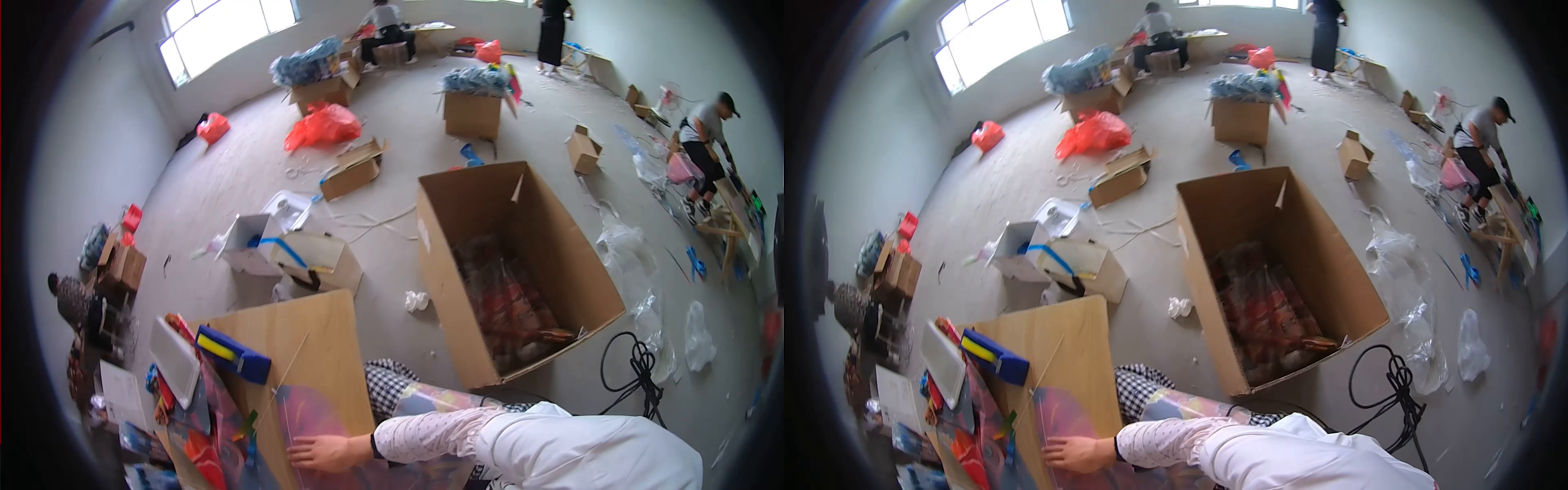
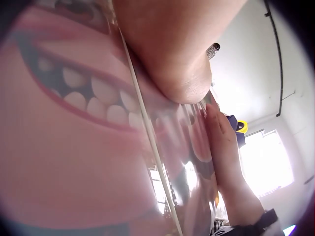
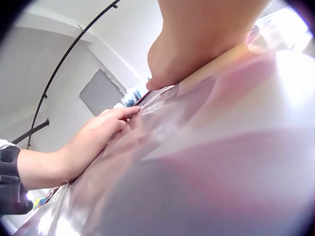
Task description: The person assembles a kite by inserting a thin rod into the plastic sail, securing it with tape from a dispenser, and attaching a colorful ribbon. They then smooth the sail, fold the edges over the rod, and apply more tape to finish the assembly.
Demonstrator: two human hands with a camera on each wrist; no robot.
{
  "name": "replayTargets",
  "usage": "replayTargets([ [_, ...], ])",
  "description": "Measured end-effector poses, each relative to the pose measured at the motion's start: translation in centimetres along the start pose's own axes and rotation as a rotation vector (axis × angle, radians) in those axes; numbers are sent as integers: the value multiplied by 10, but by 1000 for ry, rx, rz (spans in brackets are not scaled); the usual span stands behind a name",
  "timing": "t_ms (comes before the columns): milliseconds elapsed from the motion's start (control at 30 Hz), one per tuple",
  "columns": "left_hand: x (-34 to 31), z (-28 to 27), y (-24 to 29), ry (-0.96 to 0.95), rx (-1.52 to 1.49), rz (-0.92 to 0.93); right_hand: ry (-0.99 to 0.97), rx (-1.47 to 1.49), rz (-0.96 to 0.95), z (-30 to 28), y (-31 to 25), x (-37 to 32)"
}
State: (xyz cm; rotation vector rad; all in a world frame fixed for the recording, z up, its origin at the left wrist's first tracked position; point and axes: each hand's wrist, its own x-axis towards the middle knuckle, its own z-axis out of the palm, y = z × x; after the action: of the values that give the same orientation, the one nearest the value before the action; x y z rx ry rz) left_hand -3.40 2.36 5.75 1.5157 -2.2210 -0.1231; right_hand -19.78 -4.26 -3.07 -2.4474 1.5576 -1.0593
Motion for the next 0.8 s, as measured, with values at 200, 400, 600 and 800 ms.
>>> replayTargets([
  [200,-2,32,-43,22,63,52,-30,20,81,-20,-4,-1],
  [400,2,35,-48,34,34,-5,-118,-83,-3,-34,-3,8],
  [600,-2,37,-47,31,34,-37,-136,-65,12,-39,-4,8],
  [800,-2,35,-45,29,16,-47,-166,-89,32,-42,-6,10],
])
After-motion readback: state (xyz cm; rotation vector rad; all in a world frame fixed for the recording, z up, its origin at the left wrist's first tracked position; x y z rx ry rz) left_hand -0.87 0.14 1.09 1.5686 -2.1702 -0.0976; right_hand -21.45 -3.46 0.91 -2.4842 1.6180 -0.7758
